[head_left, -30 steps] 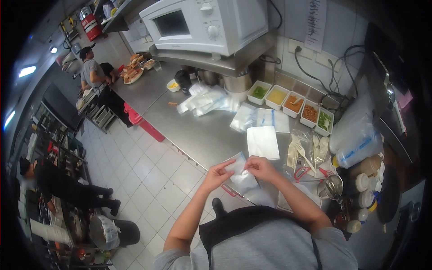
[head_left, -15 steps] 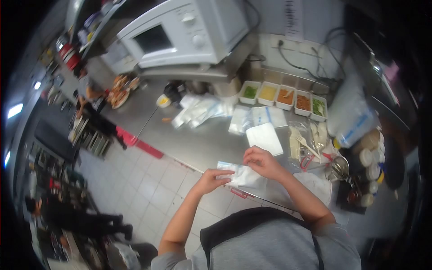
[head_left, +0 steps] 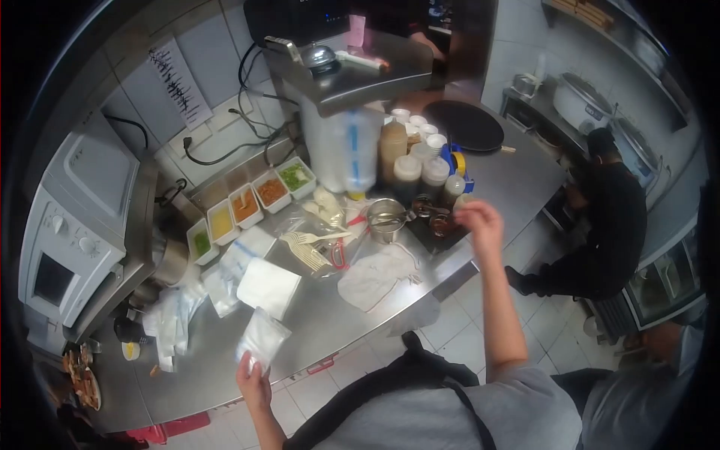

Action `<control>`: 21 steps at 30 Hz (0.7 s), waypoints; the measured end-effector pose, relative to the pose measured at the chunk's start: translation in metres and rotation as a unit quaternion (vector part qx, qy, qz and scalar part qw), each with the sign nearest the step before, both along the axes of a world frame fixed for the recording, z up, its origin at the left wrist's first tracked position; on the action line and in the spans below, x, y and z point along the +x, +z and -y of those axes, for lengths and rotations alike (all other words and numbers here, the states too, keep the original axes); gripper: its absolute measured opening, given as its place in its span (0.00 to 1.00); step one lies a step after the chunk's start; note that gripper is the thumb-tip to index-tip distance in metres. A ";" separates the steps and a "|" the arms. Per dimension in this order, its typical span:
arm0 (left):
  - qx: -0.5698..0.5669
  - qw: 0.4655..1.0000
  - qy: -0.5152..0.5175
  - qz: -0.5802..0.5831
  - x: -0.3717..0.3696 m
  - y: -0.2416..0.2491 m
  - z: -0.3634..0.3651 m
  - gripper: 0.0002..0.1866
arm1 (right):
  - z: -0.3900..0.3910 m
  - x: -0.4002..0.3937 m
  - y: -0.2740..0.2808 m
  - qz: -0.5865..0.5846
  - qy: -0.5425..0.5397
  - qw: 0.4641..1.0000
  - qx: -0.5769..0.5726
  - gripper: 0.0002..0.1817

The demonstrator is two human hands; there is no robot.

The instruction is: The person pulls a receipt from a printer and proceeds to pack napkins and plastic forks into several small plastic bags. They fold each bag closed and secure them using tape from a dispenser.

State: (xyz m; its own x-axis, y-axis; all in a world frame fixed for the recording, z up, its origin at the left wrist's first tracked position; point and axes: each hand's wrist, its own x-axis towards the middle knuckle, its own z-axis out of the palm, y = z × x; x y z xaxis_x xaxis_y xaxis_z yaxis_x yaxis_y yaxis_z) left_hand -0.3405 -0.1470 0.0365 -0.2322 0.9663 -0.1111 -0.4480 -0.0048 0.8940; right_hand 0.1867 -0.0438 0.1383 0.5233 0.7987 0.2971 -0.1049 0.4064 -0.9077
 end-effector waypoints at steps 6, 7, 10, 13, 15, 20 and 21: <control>0.034 0.998 0.047 -0.006 0.059 0.013 -0.024 0.23 | -0.099 0.198 -0.157 0.187 -0.188 0.930 -0.255 0.24; 0.038 0.999 0.036 -0.003 0.072 0.015 -0.026 0.24 | -0.116 0.207 -0.161 0.171 -0.150 0.924 -0.307 0.28; -0.001 0.999 0.038 -0.006 0.110 0.019 -0.036 0.24 | -0.149 0.209 -0.159 -0.010 0.082 0.969 -0.233 0.31; -0.106 0.985 0.039 -0.129 0.151 0.064 -0.034 0.21 | -0.177 0.220 -0.160 0.045 0.209 0.947 -0.239 0.29; 0.003 0.998 0.058 -0.029 0.168 0.055 -0.029 0.21 | -0.154 0.184 -0.101 0.004 0.174 0.933 -0.315 0.21; 0.006 0.993 0.113 -0.021 0.187 0.048 -0.008 0.21 | -0.147 0.181 -0.071 0.057 0.133 0.904 -0.402 0.25; -0.019 0.993 0.112 -0.016 0.185 0.051 -0.002 0.21 | -0.140 0.181 -0.073 0.035 0.143 0.916 -0.372 0.24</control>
State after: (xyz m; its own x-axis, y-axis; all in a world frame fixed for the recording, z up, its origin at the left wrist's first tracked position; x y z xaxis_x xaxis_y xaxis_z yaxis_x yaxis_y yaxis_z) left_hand -0.1551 -0.1453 0.0874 -0.4453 0.8850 -0.1356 -0.4107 -0.0673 0.9093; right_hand 0.3675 0.0964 0.0657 0.2623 0.8949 -0.3611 -0.0419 -0.3633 -0.9307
